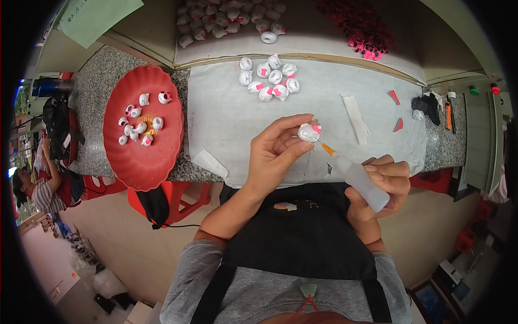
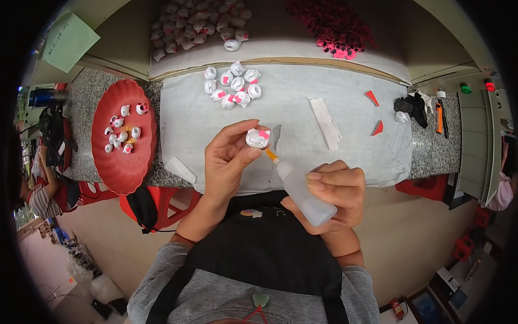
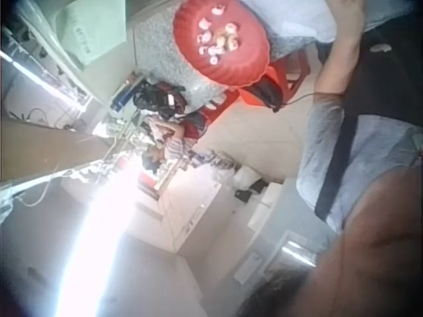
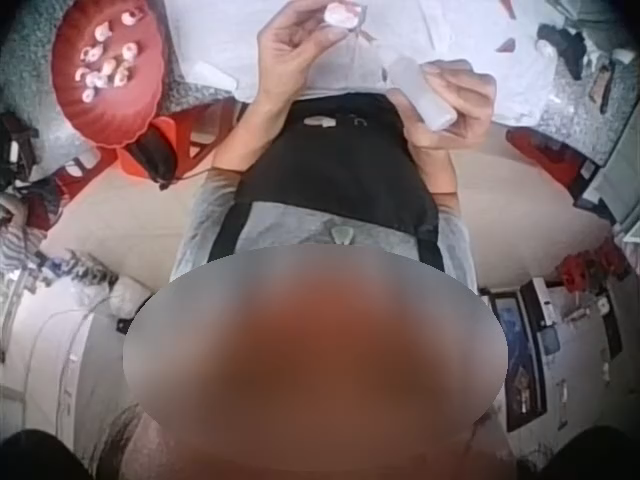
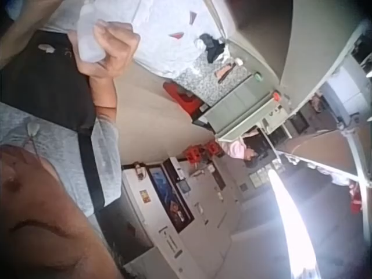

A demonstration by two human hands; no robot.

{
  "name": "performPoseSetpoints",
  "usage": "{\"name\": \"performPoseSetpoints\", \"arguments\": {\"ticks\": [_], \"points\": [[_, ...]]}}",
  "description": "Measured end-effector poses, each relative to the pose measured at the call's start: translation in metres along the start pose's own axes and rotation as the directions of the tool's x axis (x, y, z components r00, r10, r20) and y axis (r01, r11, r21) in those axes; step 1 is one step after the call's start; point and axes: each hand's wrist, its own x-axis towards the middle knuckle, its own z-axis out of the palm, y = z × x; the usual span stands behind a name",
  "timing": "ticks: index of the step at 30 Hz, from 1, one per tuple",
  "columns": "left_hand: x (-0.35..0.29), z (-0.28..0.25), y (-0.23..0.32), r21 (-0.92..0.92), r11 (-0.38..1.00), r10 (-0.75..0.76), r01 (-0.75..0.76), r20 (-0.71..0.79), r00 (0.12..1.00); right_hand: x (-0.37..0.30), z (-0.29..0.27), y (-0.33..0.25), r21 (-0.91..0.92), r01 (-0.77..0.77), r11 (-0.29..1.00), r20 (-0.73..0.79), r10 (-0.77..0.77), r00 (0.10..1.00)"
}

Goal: Assemble small toy heads by applying glue and arranging them in a grid on a workspace.

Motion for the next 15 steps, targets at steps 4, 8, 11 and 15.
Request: {"name": "performPoseSetpoints", "arguments": {"ticks": [4, 8, 11, 15], "points": [[-0.0002, 0.0006, 0.0017, -0.004, 1.000, -0.013, 0.013, 0.007, 1.000, 0.0004, 0.0013, 0.0004, 0.001, -0.011, 1.000, 0.010, 0.011, 1.000], [-0.0001, -0.0001, 0.0004, -0.002, 1.000, 0.003, -0.003, 0.011, 1.000, 0.0012, 0.0009, -0.0001, -0.012, -0.011, 1.000, -0.005, 0.011, 1.000], [0.0003, -0.0003, 0.0007, 0.007, 1.000, 0.000, 0.000, 0.009, 1.000, 0.0018, 0.0005, -0.0006, -0.019, -0.009, 1.000, 0.000, 0.009, 1.000], [-0.0002, -0.0012, -0.0006, 0.025, 1.000, 0.014, -0.014, 0.009, 1.000, 0.0015, 0.0025, -0.0015, -0.002, -0.019, 1.000, 0.013, 0.019, 1.000]]}}
